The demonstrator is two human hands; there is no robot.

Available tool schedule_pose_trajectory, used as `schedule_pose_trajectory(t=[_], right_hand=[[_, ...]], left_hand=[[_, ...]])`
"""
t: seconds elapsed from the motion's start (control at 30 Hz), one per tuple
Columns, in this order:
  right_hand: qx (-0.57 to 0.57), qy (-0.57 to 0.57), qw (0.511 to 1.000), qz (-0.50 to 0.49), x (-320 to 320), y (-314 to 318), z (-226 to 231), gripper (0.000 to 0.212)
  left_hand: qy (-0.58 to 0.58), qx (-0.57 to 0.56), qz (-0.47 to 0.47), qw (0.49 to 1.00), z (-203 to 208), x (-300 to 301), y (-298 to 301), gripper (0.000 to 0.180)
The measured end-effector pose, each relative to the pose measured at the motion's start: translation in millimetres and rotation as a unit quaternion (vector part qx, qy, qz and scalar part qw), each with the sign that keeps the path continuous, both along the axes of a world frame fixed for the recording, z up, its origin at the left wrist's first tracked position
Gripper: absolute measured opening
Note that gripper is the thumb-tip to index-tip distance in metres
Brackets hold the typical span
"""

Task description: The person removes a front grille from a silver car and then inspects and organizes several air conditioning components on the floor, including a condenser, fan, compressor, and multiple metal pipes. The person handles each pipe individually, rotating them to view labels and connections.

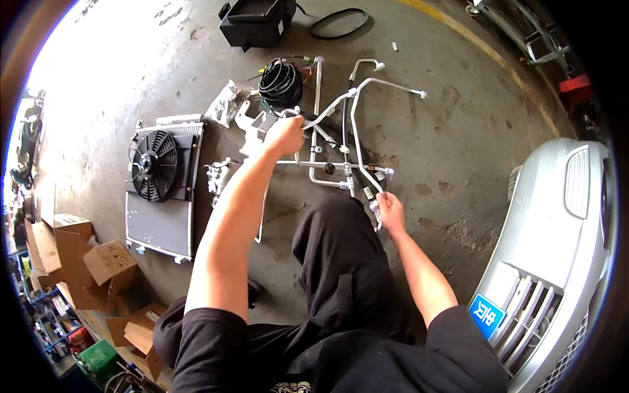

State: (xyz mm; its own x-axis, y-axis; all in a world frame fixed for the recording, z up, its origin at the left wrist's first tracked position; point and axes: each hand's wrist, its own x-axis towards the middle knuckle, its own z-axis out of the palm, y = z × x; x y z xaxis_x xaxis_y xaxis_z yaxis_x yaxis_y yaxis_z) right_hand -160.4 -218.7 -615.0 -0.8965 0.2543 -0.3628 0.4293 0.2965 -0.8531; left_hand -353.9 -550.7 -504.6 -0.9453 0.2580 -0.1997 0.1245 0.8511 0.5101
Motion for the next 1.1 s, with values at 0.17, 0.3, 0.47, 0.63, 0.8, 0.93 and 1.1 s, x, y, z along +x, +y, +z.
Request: schedule_pose_trajectory(t=[0.17, 0.3, 0.47, 0.63, 0.8, 0.93, 1.1], right_hand=[[-0.074, 0.007, 0.992, -0.1, 20.7, -1.0, 77.7, 0.032], [0.04, 0.08, 0.996, 0.012, 34.7, -14.4, 169.2, 0.025], [0.304, 0.203, 0.868, 0.336, 33.0, -91.6, 240.7, 0.03], [0.324, 0.159, 0.857, 0.368, 45.5, -121.8, 291.9, 0.028], [0.328, 0.06, 0.852, 0.404, 43.8, -149.4, 341.2, 0.03], [0.329, 0.015, 0.86, 0.389, 60.2, -160.5, 370.4, 0.029], [0.334, -0.136, 0.823, 0.439, 87.2, -178.2, 419.6, 0.032]], left_hand=[[-0.044, 0.001, 0.052, 0.998, -74.4, -2.9, 2.2, 0.021], [-0.065, -0.034, 0.112, 0.991, -101.8, -2.2, -0.1, 0.024], [-0.042, 0.003, 0.127, 0.991, -99.4, 15.1, -11.6, 0.026], [0.025, 0.042, 0.08, 0.996, -47.9, 76.1, -29.4, 0.022], [-0.12, 0.104, 0.003, 0.987, 62.9, 174.6, -94.1, 0.022], [-0.203, 0.099, 0.084, 0.971, 169.2, 230.8, -172.2, 0.031], [-0.13, 0.067, 0.401, 0.904, 289.5, 347.5, -294.4, 0.015]])
